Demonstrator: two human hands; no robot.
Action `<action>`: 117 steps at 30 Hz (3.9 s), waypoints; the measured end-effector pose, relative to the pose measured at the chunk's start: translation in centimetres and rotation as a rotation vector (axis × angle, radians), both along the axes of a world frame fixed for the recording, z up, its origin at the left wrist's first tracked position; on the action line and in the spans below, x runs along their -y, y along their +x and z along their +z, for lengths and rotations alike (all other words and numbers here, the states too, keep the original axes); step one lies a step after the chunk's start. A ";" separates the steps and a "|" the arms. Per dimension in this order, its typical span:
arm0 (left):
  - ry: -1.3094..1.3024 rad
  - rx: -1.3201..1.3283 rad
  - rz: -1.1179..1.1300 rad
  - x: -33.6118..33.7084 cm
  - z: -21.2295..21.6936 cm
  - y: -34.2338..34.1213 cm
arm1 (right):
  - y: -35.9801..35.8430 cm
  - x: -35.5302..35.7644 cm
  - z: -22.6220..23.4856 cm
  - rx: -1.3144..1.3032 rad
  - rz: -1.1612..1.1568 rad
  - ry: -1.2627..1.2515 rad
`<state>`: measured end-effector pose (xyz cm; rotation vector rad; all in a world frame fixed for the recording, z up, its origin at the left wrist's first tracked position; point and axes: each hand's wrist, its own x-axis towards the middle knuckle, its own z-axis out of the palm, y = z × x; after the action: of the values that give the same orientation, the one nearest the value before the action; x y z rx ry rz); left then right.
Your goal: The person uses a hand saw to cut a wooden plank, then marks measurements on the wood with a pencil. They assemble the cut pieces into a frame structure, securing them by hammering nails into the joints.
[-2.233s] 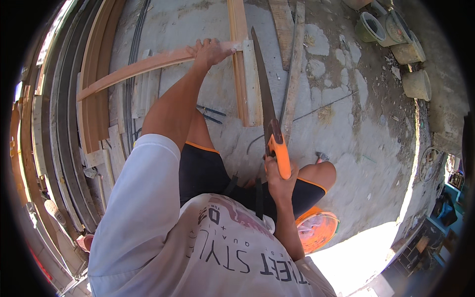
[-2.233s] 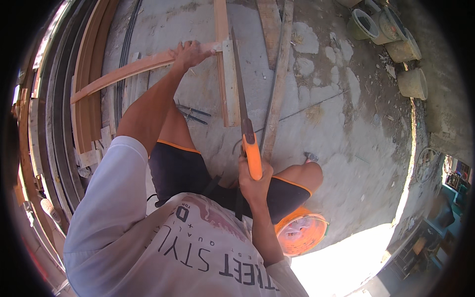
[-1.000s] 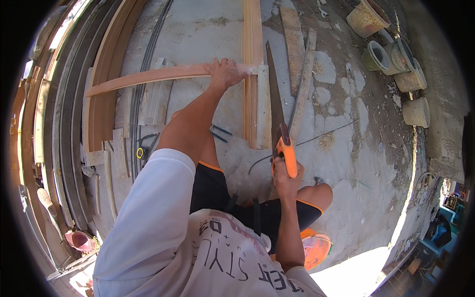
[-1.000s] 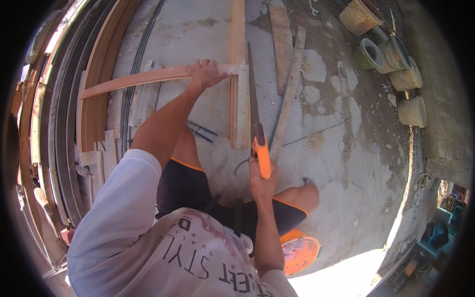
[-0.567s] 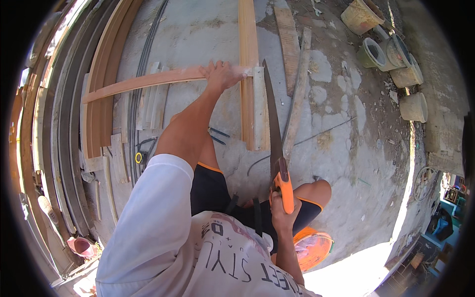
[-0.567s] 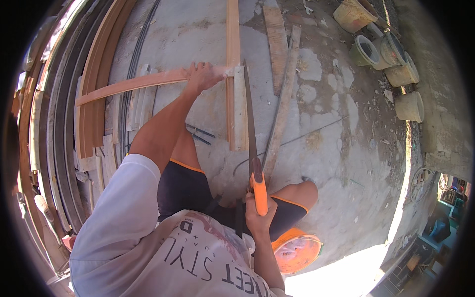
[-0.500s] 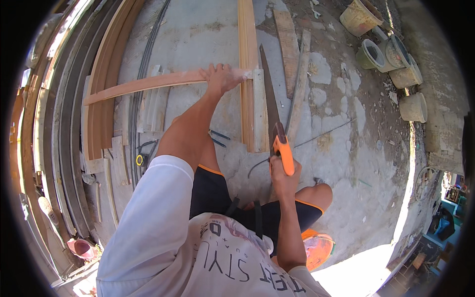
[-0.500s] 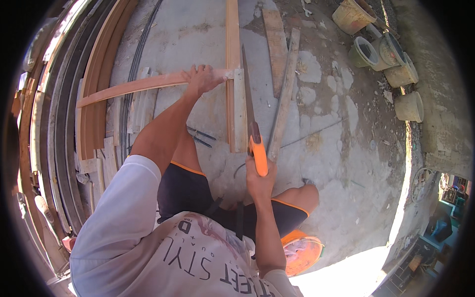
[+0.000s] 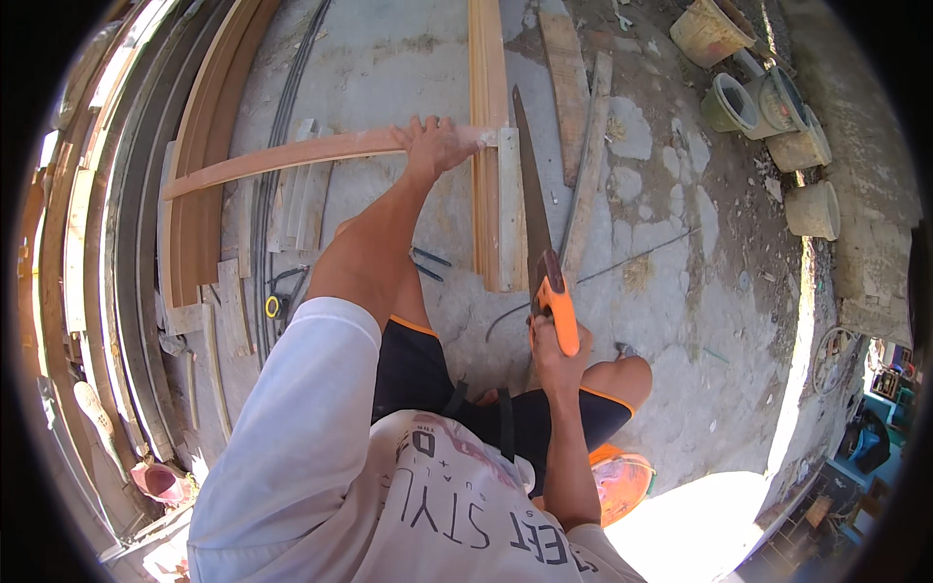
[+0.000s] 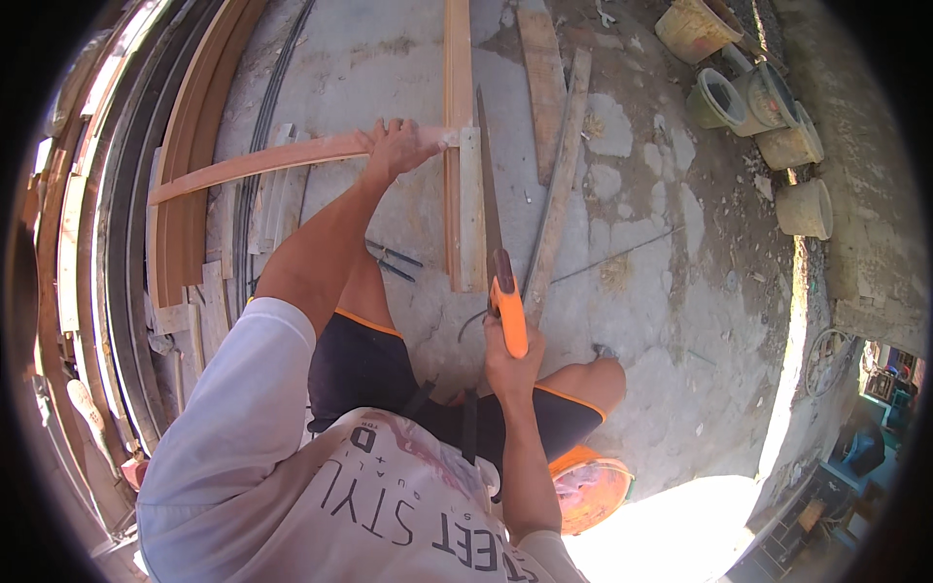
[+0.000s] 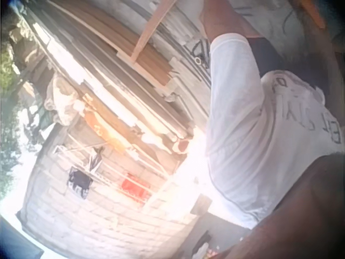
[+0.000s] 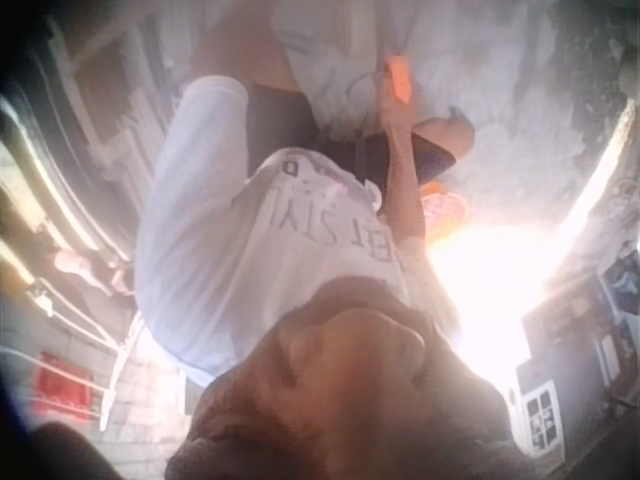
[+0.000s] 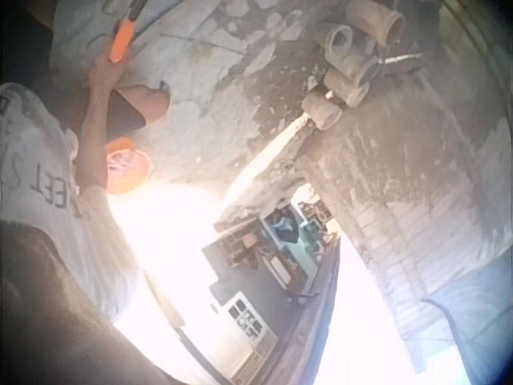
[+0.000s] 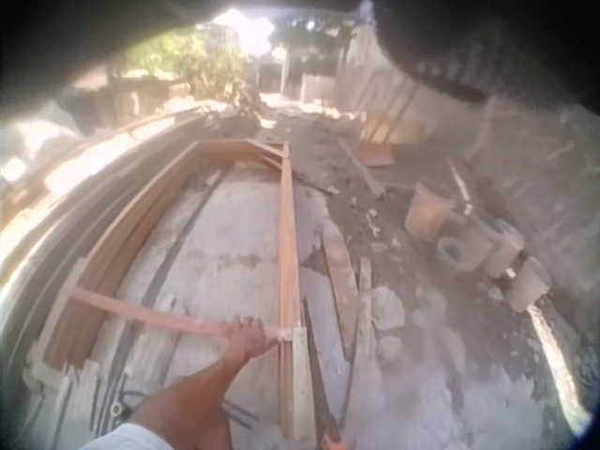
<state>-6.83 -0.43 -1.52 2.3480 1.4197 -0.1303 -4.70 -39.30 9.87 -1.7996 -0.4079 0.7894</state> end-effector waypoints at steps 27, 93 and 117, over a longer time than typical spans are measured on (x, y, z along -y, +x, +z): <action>0.043 0.004 -0.007 -0.2 -0.9 -0.2 | -5.8 7.4 5.6 0.062 -0.028 -0.061; 0.007 0.036 -0.010 0.0 -0.9 -0.8 | 1.6 -3.8 1.6 0.113 -0.009 -0.005; -0.037 -0.027 -0.037 -0.9 -0.8 -0.5 | -5.4 7.0 4.8 0.127 -0.080 -0.054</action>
<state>-7.30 0.46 -2.32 2.3513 1.3745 -0.1979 -10.08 -46.30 14.66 -1.9109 -0.3974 0.6383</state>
